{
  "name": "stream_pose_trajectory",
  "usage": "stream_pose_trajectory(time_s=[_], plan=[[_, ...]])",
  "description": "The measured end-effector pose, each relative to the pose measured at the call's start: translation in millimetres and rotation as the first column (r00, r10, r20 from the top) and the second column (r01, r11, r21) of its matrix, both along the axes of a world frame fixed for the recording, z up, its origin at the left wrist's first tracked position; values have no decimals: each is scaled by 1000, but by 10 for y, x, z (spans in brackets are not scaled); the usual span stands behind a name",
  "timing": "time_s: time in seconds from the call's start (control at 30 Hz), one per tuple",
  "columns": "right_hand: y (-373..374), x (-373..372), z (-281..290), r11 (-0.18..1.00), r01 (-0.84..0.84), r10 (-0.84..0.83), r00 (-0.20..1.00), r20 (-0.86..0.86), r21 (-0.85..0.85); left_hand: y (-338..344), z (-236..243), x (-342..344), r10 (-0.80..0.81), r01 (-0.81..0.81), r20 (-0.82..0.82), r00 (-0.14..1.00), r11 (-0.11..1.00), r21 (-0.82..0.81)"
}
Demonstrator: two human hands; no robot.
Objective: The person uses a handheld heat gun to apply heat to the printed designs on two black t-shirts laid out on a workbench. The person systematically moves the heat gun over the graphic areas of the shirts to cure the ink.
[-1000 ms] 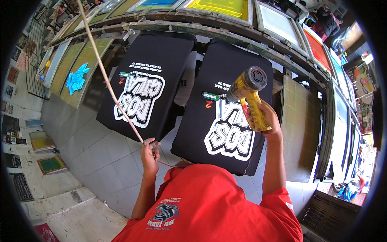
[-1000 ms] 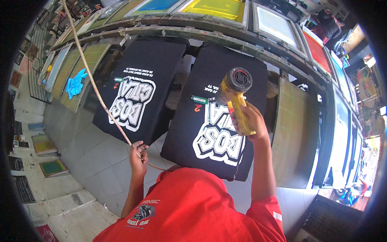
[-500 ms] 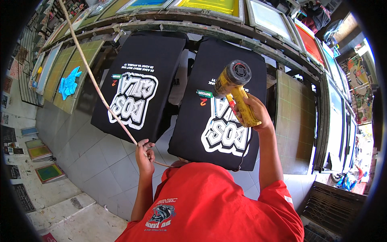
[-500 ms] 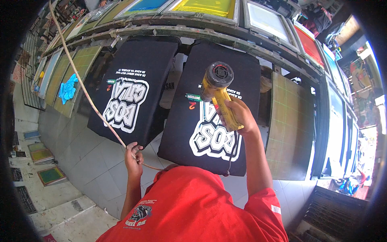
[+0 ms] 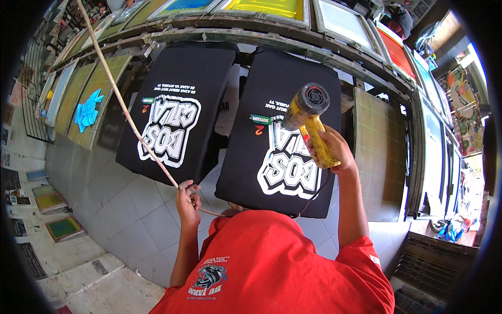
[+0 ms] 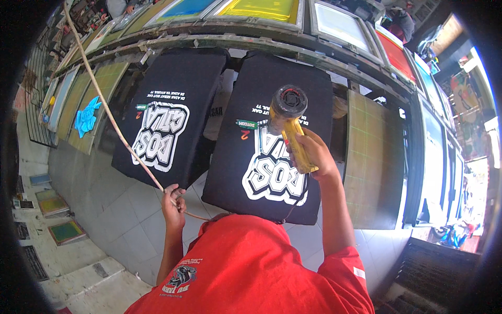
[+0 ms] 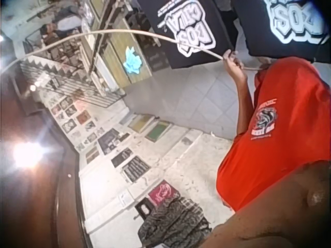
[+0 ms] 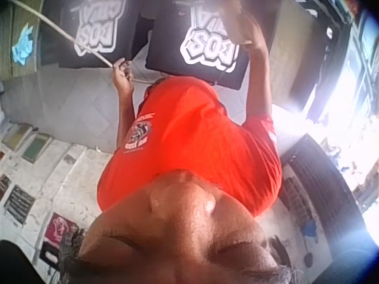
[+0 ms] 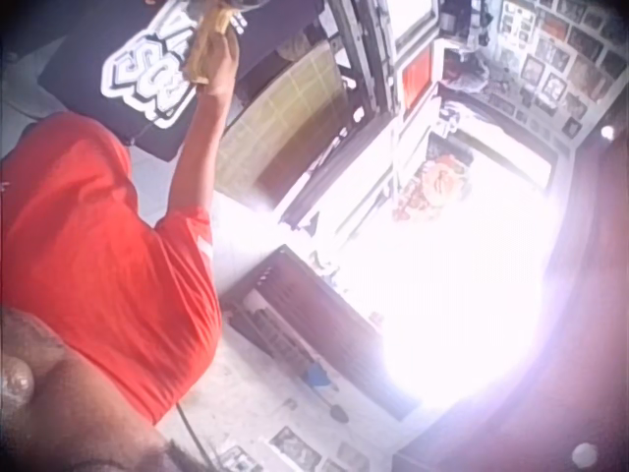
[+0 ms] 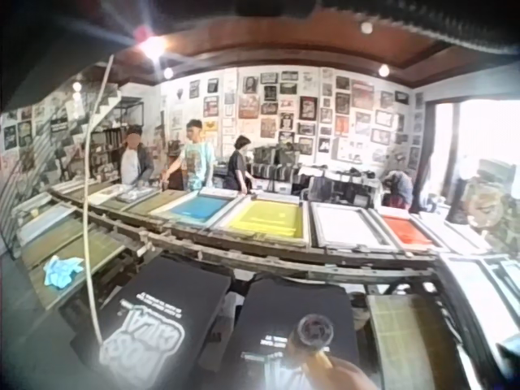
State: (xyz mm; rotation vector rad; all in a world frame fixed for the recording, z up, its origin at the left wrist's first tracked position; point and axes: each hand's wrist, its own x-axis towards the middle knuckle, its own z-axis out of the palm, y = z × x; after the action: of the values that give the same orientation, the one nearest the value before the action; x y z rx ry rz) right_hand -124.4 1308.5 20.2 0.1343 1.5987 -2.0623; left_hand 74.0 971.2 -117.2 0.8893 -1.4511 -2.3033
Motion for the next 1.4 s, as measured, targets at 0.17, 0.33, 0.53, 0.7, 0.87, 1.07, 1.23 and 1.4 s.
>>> stream_pose_trajectory(time_s=[0.17,0.33,0.53,0.7,0.87,1.07,1.23,1.4], plan=[[118,28,-20,998,57,-57,998,4,32,39,18,14,1,-1,-3,1000,1000,-19],[279,84,22,997,62,-62,998,-7,45,58,-13,70,1,-1,1,1000,1000,-18],[415,131,-18,990,115,-114,993,-24,79,115,20,69,-2,2,5,1000,1000,-22],[494,206,27,996,82,-80,996,-41,29,168,16,72,-8,8,3,1000,1000,-29],[501,258,15,995,68,-68,998,0,70,212,5,79,-1,1,-7,1000,1000,-14],[674,410,12,999,8,-8,1000,3,35,273,-6,125,17,-17,-11,1000,1000,-4],[809,490,14,987,113,-112,994,-11,113,308,1,179,15,-15,-14,1000,999,-30],[965,563,56,986,143,-144,990,1,81,362,-19,252,24,-25,-37,999,999,-33]])
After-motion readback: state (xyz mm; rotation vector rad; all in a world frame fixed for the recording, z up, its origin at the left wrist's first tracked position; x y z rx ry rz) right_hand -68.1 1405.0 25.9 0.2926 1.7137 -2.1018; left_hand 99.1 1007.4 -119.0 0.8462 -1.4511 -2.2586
